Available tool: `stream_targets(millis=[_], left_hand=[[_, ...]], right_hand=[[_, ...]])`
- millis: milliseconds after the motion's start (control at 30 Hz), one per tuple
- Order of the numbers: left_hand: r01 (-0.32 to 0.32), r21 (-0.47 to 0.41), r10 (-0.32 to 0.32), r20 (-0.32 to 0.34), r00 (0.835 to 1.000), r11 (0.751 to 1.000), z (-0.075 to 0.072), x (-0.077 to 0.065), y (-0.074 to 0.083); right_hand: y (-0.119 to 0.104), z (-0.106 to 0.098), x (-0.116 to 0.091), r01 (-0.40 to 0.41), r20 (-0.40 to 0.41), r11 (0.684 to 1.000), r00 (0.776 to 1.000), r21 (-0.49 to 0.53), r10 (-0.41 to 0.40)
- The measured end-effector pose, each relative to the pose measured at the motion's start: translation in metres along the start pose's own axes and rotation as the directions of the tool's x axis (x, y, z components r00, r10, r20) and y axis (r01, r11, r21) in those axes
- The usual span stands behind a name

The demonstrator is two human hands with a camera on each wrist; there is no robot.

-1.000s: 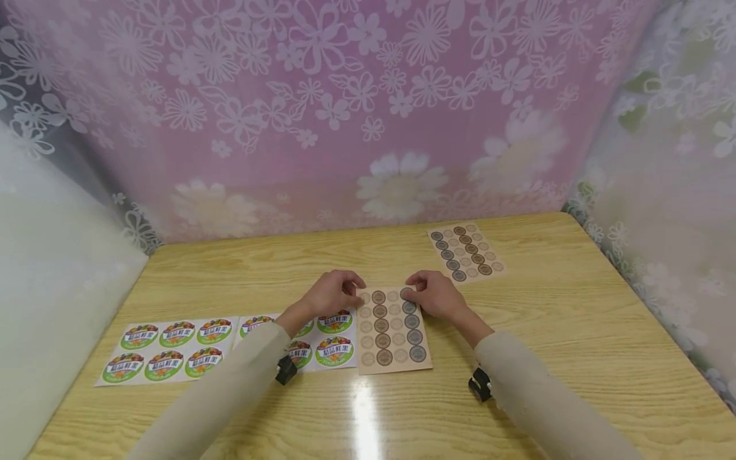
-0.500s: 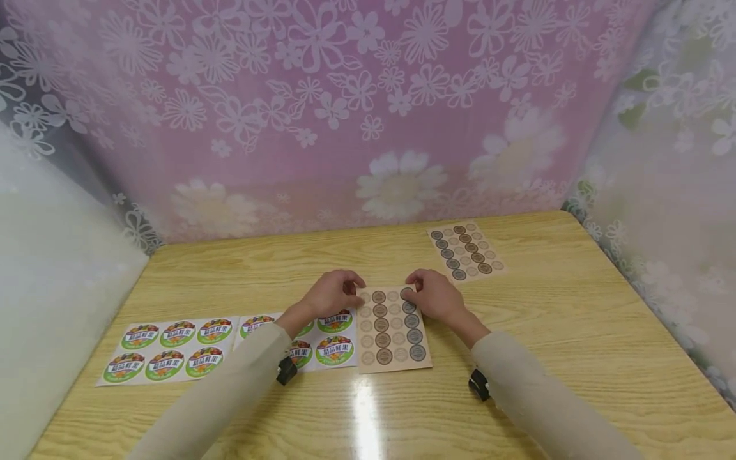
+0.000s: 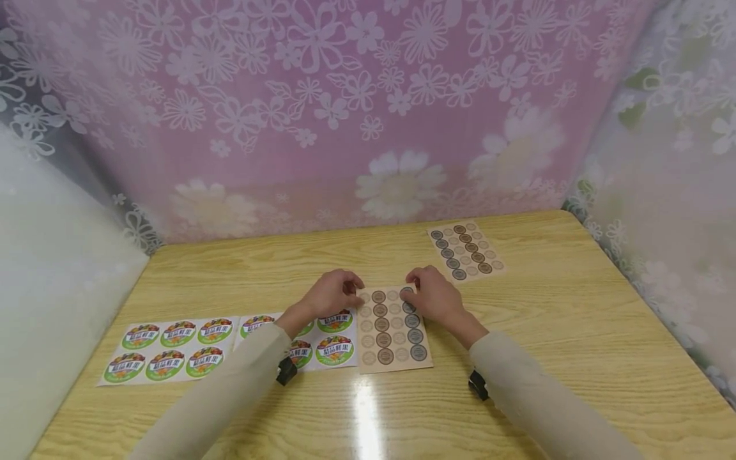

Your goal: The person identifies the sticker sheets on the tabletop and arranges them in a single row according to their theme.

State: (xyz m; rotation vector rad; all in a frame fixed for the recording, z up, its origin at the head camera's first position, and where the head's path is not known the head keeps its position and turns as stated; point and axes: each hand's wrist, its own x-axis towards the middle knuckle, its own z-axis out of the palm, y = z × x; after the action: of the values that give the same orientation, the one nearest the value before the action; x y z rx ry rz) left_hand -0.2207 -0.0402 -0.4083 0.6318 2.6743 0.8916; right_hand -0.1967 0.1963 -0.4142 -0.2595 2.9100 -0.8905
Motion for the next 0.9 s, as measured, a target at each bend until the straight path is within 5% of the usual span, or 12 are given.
stream_targets(millis=[267, 633, 900], left_hand=[[-0.002, 0.045, 0.002, -0.015, 1.0, 0.999, 0.001, -0.002, 0.004], [0.037, 0.096, -0.029, -0.077, 0.997, 0.995, -0.012, -0.005, 0.007], [0.01, 0.144, 0.009, -0.132, 0.991, 0.99, -0.014, 0.003, 0.014]], right_hand=[[0.004, -0.006, -0.002, 0.001, 0.005, 0.999, 1.0, -0.051, -0.001], [0.013, -0.031, 0.001, 0.137, 0.077, 0.991, 0.988, -0.005, -0.136], [0.028, -0.055, 0.009, 0.196, 0.105, 0.977, 0.977, -0.087, -0.187]])
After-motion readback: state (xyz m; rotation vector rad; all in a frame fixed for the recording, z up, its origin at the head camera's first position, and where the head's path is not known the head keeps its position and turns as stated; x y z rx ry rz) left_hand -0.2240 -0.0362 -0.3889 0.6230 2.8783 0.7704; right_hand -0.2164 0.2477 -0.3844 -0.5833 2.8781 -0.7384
